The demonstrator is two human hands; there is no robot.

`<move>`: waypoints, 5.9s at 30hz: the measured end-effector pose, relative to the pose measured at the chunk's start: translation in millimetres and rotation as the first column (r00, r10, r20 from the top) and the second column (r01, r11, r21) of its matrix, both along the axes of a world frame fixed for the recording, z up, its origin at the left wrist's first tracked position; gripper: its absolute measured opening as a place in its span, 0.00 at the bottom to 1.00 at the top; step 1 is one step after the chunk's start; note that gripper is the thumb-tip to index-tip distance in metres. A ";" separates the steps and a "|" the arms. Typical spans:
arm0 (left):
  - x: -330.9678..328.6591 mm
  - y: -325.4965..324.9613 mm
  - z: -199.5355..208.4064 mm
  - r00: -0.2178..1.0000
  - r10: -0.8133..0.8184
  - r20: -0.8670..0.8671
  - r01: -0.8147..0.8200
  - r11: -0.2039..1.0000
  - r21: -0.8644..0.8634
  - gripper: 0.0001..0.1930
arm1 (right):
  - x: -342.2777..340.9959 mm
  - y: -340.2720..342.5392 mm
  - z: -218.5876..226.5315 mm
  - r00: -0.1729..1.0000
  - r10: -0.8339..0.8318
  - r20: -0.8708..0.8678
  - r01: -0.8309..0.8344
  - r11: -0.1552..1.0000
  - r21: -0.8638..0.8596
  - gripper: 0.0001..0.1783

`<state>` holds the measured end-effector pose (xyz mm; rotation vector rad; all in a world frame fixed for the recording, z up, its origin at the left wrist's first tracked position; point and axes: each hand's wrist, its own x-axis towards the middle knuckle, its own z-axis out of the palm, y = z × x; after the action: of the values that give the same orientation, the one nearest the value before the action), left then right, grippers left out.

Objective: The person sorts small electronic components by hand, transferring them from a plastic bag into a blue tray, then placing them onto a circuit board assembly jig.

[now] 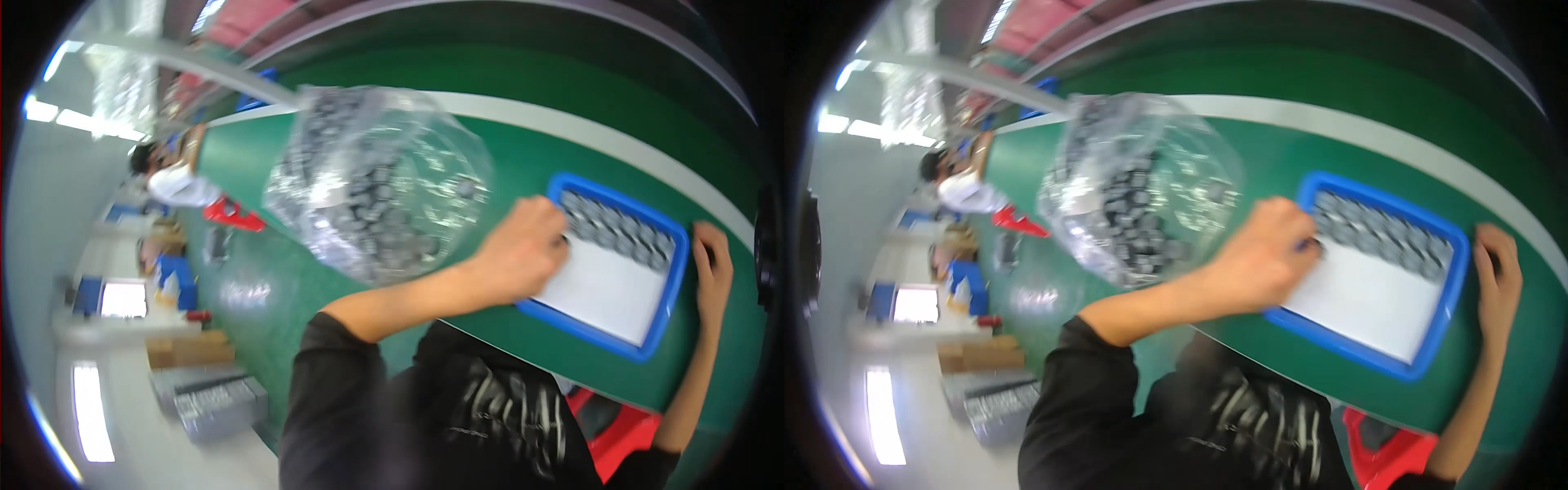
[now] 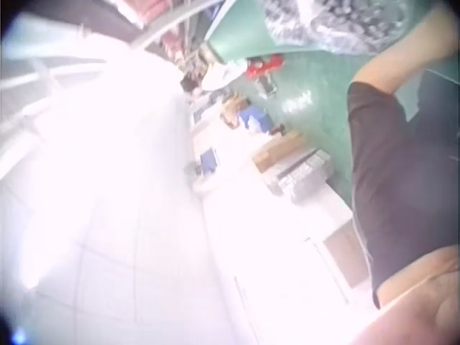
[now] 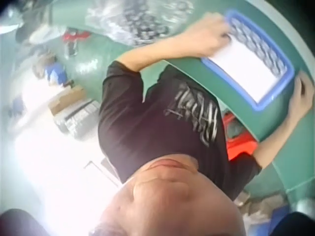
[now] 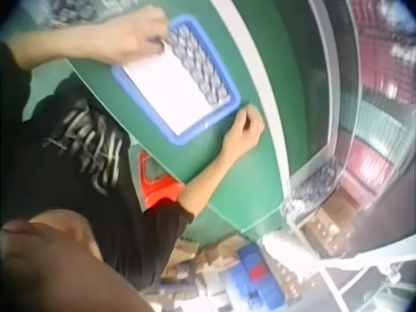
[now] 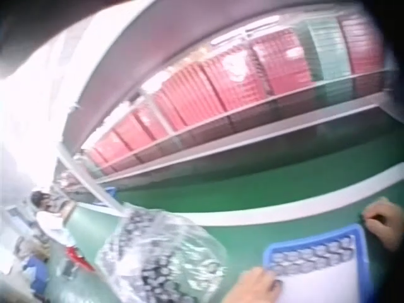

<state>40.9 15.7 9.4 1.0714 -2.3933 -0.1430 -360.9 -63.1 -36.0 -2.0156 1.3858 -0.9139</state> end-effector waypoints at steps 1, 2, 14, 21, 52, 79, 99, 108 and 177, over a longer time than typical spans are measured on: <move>-2.7 -0.8 -2.0 1.000 -0.009 -0.023 0.009 1.000 -0.023 0.07 | -5.5 1.7 -1.6 1.000 -0.023 -0.019 0.023 1.000 0.012 0.09; 0.3 0.2 0.2 1.000 0.028 0.009 -0.027 0.998 -0.051 0.07 | 2.9 2.6 -2.1 0.999 -0.028 0.025 0.027 1.000 0.004 0.08; 40.6 2.2 16.4 0.965 0.184 -0.184 -0.206 0.973 -0.105 0.09 | 14.9 -4.9 -6.0 0.999 0.019 0.044 -0.020 1.000 0.021 0.07; 132.5 8.3 -0.4 0.666 0.722 0.188 -0.732 0.681 -0.020 0.13 | 2.8 -8.7 -17.4 0.998 0.006 0.059 -0.007 1.000 0.003 0.07; 152.8 35.3 1.6 0.814 0.571 0.104 -0.580 0.810 0.086 0.11 | 41.3 0.9 16.2 0.999 0.031 0.017 -0.031 0.999 -0.033 0.09; -7.4 28.3 5.2 0.998 0.051 0.027 -0.049 0.997 -0.052 0.08 | 43.3 7.7 26.7 0.999 -0.039 -0.039 0.038 0.999 -0.006 0.10; 49.0 38.7 37.0 0.963 0.268 -0.032 -0.264 0.961 0.084 0.12 | 33.8 4.2 16.9 0.999 -0.034 -0.024 0.035 0.999 0.041 0.10; 137.8 42.8 53.2 0.912 0.221 0.346 -0.354 0.850 0.390 0.18 | 37.0 4.6 20.7 0.998 -0.031 -0.057 0.035 0.997 0.071 0.10; 186.6 33.8 60.2 0.700 0.367 0.612 -0.699 0.524 0.486 0.11 | 31.7 -0.1 -5.8 0.997 0.073 0.010 -0.073 0.997 0.001 0.06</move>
<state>227.5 49.5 69.6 2.4319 -2.2234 -0.6893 -329.2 -63.2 -41.8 -2.0437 1.2984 -0.8898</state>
